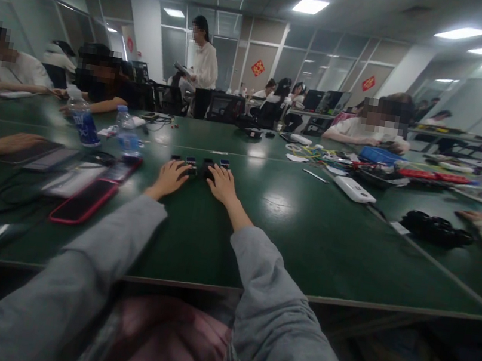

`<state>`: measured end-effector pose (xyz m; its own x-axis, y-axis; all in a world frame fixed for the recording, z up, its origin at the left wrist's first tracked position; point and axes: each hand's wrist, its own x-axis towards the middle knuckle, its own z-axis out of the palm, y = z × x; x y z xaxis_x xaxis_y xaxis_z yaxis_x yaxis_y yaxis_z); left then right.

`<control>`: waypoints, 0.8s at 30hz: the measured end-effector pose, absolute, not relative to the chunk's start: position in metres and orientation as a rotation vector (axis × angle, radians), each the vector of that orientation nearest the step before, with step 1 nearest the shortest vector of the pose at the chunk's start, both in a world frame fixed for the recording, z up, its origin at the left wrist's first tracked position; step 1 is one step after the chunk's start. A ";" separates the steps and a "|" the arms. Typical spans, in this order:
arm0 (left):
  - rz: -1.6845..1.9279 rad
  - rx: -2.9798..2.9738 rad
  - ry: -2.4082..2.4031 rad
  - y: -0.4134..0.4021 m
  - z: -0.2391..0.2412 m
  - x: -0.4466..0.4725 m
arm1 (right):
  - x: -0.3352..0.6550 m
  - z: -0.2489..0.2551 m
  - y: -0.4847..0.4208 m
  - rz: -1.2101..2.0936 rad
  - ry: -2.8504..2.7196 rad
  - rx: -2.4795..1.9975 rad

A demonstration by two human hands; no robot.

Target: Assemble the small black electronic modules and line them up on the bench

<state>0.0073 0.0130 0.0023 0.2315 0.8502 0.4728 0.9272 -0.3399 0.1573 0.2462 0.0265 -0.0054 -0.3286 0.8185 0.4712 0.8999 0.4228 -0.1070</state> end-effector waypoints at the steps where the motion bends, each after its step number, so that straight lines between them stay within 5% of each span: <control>1: -0.737 -2.337 -1.708 0.013 0.002 0.007 | 0.246 -0.005 0.027 -0.235 -2.228 -1.458; 24: -0.738 -2.330 -1.739 0.018 -0.002 0.003 | 0.258 -0.006 0.028 -0.109 -1.935 -1.628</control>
<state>0.0030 0.0177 -0.0020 0.2107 0.8615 0.4619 0.9310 -0.3210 0.1741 0.2581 0.0278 -0.0065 -0.0667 0.8699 0.4886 0.9195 0.2437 -0.3085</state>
